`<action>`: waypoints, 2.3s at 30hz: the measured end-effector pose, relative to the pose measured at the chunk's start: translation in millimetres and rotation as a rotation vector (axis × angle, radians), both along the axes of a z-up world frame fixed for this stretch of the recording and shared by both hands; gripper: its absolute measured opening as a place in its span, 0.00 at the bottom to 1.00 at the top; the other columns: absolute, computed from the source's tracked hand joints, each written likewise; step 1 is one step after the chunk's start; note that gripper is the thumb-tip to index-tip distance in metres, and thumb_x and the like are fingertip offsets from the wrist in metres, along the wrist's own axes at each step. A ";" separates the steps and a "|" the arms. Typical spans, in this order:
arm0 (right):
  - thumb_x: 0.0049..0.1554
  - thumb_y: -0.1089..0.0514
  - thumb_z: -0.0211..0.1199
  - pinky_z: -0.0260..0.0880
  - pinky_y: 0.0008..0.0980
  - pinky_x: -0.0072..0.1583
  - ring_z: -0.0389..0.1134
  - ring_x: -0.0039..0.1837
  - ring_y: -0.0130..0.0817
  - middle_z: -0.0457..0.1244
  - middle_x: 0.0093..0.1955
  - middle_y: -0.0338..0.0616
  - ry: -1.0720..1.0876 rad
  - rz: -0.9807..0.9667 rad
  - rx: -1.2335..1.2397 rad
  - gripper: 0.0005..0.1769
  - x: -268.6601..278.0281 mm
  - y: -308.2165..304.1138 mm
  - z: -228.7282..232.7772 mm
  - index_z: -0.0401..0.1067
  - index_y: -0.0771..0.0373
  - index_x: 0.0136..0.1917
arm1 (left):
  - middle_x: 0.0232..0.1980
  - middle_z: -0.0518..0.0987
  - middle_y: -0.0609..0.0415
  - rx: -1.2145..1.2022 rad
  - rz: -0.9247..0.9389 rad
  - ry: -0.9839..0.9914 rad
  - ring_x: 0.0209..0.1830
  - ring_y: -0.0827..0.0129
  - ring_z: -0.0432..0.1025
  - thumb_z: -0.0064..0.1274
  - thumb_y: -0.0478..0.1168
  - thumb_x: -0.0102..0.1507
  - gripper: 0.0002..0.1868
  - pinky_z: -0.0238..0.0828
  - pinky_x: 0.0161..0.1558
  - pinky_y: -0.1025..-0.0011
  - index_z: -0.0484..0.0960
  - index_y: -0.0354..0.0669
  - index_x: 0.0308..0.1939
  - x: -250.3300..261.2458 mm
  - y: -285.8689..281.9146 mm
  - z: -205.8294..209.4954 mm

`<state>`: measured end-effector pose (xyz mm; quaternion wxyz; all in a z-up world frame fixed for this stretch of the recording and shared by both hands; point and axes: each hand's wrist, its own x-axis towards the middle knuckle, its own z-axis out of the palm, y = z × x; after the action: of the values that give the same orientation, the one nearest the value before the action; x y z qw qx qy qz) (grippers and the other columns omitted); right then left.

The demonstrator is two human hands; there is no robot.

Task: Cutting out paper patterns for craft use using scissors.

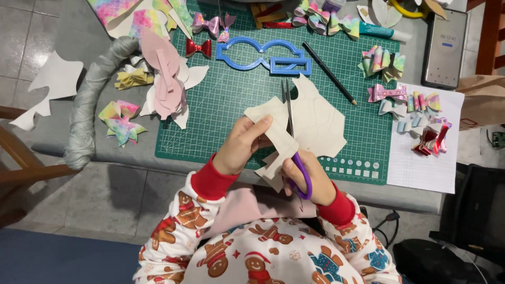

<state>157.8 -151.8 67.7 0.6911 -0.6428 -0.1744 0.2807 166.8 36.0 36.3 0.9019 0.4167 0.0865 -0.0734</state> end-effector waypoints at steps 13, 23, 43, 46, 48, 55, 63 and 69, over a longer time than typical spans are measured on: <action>0.67 0.48 0.51 0.67 0.22 0.26 0.66 0.22 0.27 0.58 0.25 0.39 -0.127 -0.121 0.060 0.22 24.0 -14.6 3.5 0.68 0.71 0.45 | 0.36 0.78 0.50 0.474 -0.091 -0.301 0.39 0.74 0.73 0.55 0.36 0.67 0.08 0.77 0.37 0.71 0.77 0.35 0.47 -11.3 43.0 43.6; 0.60 0.63 0.62 0.67 0.23 0.26 0.65 0.19 0.29 0.61 0.20 0.45 -0.333 -0.171 -0.086 0.09 16.3 -24.5 33.8 0.73 0.75 0.46 | 0.32 0.84 0.39 0.504 -0.349 -0.294 0.25 0.64 0.82 0.54 0.36 0.66 0.11 0.79 0.23 0.75 0.75 0.35 0.50 -7.8 29.5 78.3; 0.61 0.65 0.63 0.64 0.21 0.28 0.64 0.21 0.26 0.62 0.19 0.44 -0.500 -0.330 -0.081 0.08 13.7 -31.3 32.8 0.72 0.75 0.47 | 0.29 0.82 0.47 0.765 -0.095 -0.228 0.32 0.70 0.79 0.58 0.52 0.64 0.18 0.80 0.27 0.74 0.82 0.40 0.40 -26.8 -16.0 82.9; 0.62 0.61 0.63 0.67 0.22 0.27 0.66 0.22 0.29 0.63 0.22 0.45 -0.529 -0.341 -0.082 0.09 7.0 -34.2 28.8 0.71 0.72 0.45 | 0.30 0.82 0.44 0.682 -0.030 -0.256 0.33 0.68 0.79 0.59 0.48 0.64 0.15 0.81 0.29 0.71 0.82 0.37 0.41 -26.6 -20.8 82.5; 0.63 0.48 0.59 0.68 0.23 0.27 0.68 0.23 0.29 0.63 0.24 0.43 -0.536 -0.285 -0.079 0.19 -1.4 -40.2 24.1 0.68 0.66 0.40 | 0.29 0.82 0.45 0.647 0.011 -0.243 0.33 0.71 0.79 0.58 0.46 0.64 0.14 0.82 0.30 0.71 0.83 0.37 0.41 -26.3 -21.9 81.6; 0.53 0.17 0.54 0.74 0.33 0.38 0.74 0.32 0.35 0.67 0.30 0.43 -0.437 -0.067 -0.292 0.41 -54.4 -46.1 -5.4 0.67 0.59 0.44 | 0.28 0.81 0.43 0.595 0.072 -0.228 0.34 0.74 0.76 0.60 0.46 0.63 0.16 0.82 0.31 0.68 0.83 0.33 0.41 -27.1 -26.1 90.9; 0.51 0.20 0.60 0.68 0.24 0.38 0.69 0.30 0.25 0.65 0.28 0.31 -0.376 -0.117 -0.282 0.34 -57.3 -33.0 -1.4 0.67 0.54 0.41 | 0.23 0.78 0.47 0.621 0.068 -0.227 0.31 0.79 0.70 0.59 0.43 0.63 0.13 0.76 0.26 0.73 0.80 0.36 0.31 -31.2 -32.5 103.9; 0.54 0.22 0.59 0.67 0.24 0.36 0.66 0.29 0.25 0.64 0.27 0.30 -0.419 -0.116 -0.299 0.32 -57.0 -34.9 1.5 0.66 0.52 0.40 | 0.22 0.79 0.47 0.646 0.047 -0.199 0.28 0.78 0.72 0.59 0.43 0.63 0.13 0.76 0.26 0.74 0.80 0.36 0.30 -35.1 -33.6 107.5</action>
<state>100.8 -186.7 69.2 0.5522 -0.7907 -0.2335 0.1239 131.7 2.4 143.8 0.7289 0.6838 0.0266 0.0196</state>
